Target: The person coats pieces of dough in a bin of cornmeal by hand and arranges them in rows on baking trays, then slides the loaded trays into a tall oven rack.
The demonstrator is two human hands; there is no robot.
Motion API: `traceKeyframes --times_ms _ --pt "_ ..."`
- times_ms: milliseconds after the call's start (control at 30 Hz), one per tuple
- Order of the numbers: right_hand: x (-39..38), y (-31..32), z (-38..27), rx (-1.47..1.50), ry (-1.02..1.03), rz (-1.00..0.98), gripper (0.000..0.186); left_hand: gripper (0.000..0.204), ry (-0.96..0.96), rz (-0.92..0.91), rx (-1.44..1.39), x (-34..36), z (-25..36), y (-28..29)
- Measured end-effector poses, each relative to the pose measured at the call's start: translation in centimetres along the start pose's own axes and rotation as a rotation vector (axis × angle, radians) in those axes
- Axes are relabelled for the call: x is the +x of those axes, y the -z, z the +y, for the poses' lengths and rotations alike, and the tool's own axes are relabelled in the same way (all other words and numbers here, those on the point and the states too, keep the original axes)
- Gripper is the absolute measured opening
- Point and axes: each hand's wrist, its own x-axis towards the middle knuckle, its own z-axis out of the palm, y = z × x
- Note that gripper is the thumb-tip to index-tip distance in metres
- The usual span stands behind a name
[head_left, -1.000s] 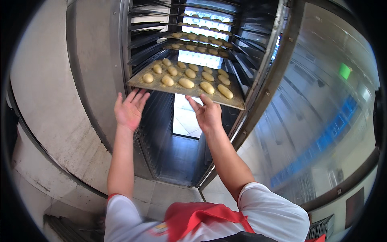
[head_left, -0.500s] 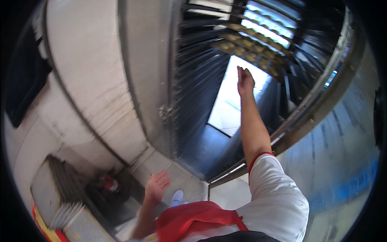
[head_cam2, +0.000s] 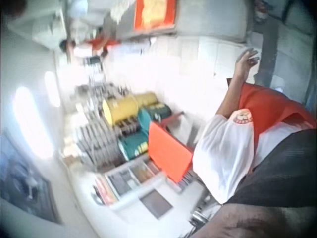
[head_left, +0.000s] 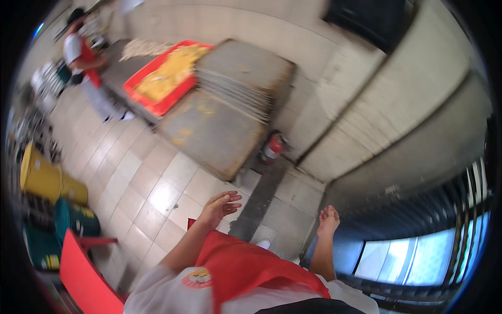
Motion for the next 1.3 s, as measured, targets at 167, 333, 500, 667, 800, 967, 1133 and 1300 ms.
traceKeyframes --times_ms 167,333,500,667,800,967,1133,1300 --pt "-6.0 -16.8 -2.1 -0.206 0.322 -0.393 0.026 0.052 -0.188 0.223 0.057 -11.0 5.0 10.0" --pt "-17.0 -30.2 1.3 -0.434 0.53 -0.68 0.024 0.059 -0.299 0.409 0.02 -18.1 13.9 18.6" --pt "-25.5 -38.7 1.9 -0.63 0.835 -0.938 0.021 0.068 -0.378 0.359 0.079 -14.9 23.5 22.7" --pt "-24.7 -48.7 2.7 -0.51 0.707 -0.883 0.027 0.054 -0.312 0.227 0.15 -5.9 32.0 24.7" --pt "-23.4 -59.7 5.7 -0.125 0.328 -0.899 0.038 0.041 -0.383 0.399 0.427 1.1 39.7 27.8" --pt "-30.3 -74.7 6.8 -0.291 0.173 -1.22 0.052 0.04 -0.494 0.459 0.943 8.7 53.6 32.7" --pt "-31.0 -84.5 10.7 -1.293 0.625 -1.142 0.084 0.073 -0.225 0.264 1.933 20.7 65.6 39.0" --pt "-31.1 -91.0 15.0 -1.18 0.106 -1.035 0.105 0.105 0.21 0.023 1.506 31.1 67.3 46.9"
